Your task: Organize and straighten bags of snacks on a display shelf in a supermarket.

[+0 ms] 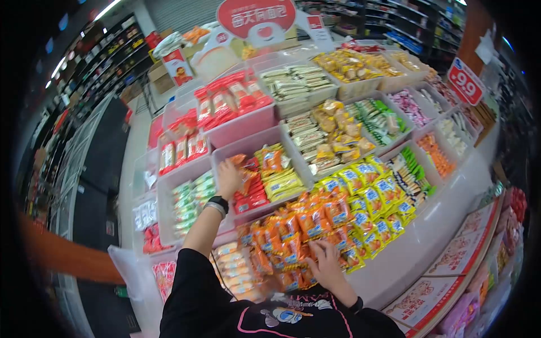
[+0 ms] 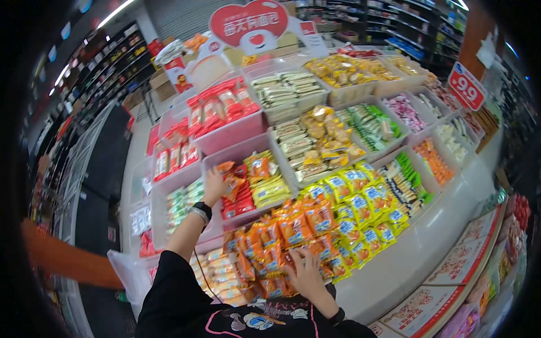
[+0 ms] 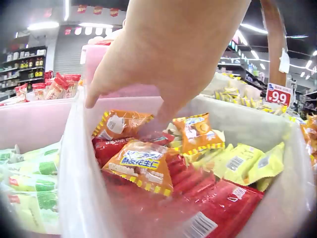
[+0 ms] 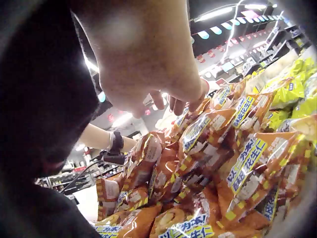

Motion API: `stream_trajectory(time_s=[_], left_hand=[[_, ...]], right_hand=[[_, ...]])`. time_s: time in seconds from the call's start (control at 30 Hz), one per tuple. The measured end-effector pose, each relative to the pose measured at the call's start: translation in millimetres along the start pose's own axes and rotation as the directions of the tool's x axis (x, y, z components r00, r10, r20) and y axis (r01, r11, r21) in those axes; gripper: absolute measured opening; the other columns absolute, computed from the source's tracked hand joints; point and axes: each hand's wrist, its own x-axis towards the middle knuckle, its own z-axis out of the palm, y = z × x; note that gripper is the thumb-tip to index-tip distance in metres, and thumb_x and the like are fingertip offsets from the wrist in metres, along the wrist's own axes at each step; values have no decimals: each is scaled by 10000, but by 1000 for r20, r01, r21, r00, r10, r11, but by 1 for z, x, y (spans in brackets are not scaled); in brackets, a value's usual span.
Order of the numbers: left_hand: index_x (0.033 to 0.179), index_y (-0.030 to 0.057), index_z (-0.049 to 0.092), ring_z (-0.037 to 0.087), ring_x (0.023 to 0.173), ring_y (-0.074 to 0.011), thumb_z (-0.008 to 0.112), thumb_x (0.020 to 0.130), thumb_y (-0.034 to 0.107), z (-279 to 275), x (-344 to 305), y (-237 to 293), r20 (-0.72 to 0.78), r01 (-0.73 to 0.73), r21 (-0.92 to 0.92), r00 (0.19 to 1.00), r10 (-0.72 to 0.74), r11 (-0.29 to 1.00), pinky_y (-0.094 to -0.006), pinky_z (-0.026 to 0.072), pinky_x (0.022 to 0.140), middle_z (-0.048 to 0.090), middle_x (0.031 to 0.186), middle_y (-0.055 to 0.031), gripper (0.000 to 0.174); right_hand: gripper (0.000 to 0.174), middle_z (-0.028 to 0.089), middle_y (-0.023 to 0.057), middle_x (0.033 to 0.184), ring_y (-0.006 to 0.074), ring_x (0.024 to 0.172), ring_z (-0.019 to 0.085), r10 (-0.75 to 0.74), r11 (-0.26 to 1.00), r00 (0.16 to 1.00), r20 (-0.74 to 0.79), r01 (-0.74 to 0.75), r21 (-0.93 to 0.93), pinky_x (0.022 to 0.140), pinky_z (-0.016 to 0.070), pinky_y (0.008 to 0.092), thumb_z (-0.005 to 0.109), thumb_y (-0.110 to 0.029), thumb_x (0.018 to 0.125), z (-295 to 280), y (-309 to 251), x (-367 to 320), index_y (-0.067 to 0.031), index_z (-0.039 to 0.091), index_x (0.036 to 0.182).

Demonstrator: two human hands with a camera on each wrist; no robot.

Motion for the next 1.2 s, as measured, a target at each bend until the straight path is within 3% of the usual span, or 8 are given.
stream_trajectory(time_s=[0.13,0.27,0.4,0.73,0.93,1.07,1.17,1.2], left_hand=[[1344,-3,343,408,1196,-434,645,756,190,38,45,-25,-89,-91,291,989,121,952,-465,338,1021,432,1292,-226,689],[1353,28,336,448,1158,-414,751,674,148,49,59,-35,243,-65,48,969,51,997,-441,437,934,457,1291,-177,804],[1324,98,377,453,1141,-429,763,652,132,44,57,-28,303,-92,130,952,49,987,-456,462,906,505,1232,-171,776],[1218,57,416,518,1066,-401,733,647,185,21,45,-5,300,-53,85,954,25,995,-471,480,843,532,1155,-181,665],[1083,56,448,517,938,-369,670,632,101,-51,-8,60,38,-377,-67,924,380,924,-466,471,760,512,1012,-129,505],[1143,31,468,517,942,-357,677,632,69,-137,-97,132,-67,-643,-236,759,648,729,-440,464,772,510,1030,-147,554],[1218,28,464,516,972,-341,728,593,75,-170,-162,155,9,-767,-229,614,789,599,-409,459,798,499,1088,-154,680],[1229,18,462,518,970,-329,748,578,91,-181,-178,162,44,-817,-231,534,844,529,-395,461,790,495,1095,-151,715]], right_hand=[[457,444,134,1184,312,1053,453,81,997,996,-49,-80,15,917,331,432,628,-230,850,-16,10,4,-62,489,1250],[439,460,123,1164,287,1032,478,143,989,985,-99,-139,47,899,347,421,628,-213,850,-22,23,11,-59,497,1240],[414,463,120,1171,289,1060,484,154,988,984,-89,-151,39,880,368,411,612,-197,862,-27,31,21,-58,493,1234],[394,455,115,1200,312,1094,460,148,987,982,-116,-140,72,929,360,405,588,-241,887,-25,30,19,-78,495,1233],[371,485,123,1155,320,1030,504,100,995,965,-242,-97,24,880,405,414,580,-229,884,-40,29,11,-63,507,1208],[359,555,146,1059,293,990,551,281,942,934,-220,-224,251,882,418,375,538,-276,921,-52,18,11,-37,506,1186],[398,566,101,1162,159,1072,537,377,451,880,290,-448,772,896,423,308,503,-341,952,-53,8,13,-21,508,1187],[398,566,101,1162,159,1072,537,371,456,881,292,-447,769,896,423,308,503,-341,952,-50,2,13,-21,508,1187]])
